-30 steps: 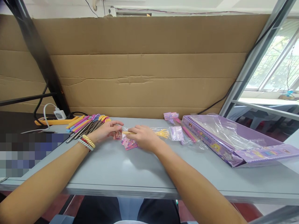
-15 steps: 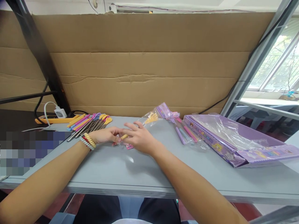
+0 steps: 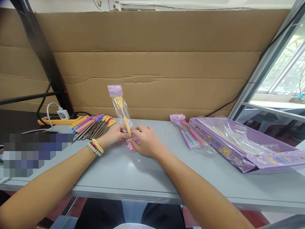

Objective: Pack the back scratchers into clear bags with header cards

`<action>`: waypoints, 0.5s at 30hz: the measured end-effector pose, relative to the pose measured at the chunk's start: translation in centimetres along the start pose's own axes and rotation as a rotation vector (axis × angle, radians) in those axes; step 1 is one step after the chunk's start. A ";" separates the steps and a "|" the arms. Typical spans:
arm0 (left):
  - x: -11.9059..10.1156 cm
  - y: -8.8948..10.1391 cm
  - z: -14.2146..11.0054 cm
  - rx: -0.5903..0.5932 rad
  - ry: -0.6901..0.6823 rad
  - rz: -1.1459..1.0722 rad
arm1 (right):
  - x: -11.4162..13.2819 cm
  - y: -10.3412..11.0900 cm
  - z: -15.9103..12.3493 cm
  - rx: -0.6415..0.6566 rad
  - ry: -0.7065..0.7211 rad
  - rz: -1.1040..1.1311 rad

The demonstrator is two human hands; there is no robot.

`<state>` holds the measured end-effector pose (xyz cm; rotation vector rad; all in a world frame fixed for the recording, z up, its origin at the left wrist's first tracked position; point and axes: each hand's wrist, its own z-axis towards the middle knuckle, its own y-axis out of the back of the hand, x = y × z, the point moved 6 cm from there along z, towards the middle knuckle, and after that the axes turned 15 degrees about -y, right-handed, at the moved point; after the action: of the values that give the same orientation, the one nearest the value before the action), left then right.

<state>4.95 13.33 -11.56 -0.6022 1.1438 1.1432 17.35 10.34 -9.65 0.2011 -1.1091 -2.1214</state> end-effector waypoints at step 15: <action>0.5 -2.9 -0.3 0.182 0.014 -0.156 | -0.8 -0.7 0.2 0.206 -0.336 -0.091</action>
<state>7.54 12.28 -12.59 -0.5494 1.1768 0.8923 17.44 11.29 -10.23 -0.0120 -1.5419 -2.1714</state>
